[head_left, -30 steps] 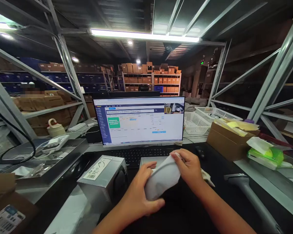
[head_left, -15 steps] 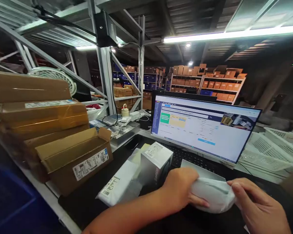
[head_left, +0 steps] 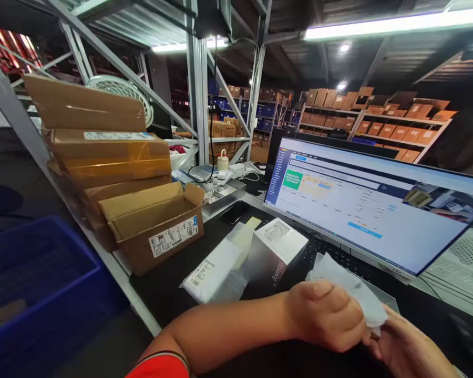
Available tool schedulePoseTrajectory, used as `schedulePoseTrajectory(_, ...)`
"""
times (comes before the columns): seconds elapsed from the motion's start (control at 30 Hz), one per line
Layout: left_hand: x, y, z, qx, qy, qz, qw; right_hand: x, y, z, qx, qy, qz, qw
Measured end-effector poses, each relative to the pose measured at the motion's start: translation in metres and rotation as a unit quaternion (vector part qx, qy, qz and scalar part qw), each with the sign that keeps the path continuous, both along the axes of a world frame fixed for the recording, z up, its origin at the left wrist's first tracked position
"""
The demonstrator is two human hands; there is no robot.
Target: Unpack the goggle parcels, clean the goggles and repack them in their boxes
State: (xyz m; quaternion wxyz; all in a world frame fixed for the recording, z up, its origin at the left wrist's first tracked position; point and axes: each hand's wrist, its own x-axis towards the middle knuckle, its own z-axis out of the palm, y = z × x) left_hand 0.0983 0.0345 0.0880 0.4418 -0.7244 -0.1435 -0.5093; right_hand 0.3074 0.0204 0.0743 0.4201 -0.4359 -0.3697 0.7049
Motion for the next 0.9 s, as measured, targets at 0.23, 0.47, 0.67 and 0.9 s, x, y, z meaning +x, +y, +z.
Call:
schedulePoseTrajectory(0.23, 0.003, 0.002, -0.007, 0.007, 0.017, -0.077, 0.997, -0.004, -0.020, 0.016, 0.035, -0.060, 0.007, 0.998)
schedulePoseTrajectory(0.47, 0.013, 0.007, -0.014, -0.523, 0.075, -0.069, 0.846, 0.063, -0.025, 0.018, 0.120, -0.047, -0.268, 0.955)
schedulePoseTrajectory(0.67, 0.031, 0.021, -0.009, -0.679, 0.181, -0.037, 0.710, 0.103, -0.046, -0.002, 0.157, 0.005, -0.371, 0.915)
schedulePoseTrajectory(0.9, 0.064, 0.031, 0.001, -0.709, 0.305, 0.002, 0.636, 0.100, -0.050, -0.016, 0.174, -0.009, -0.311, 0.934)
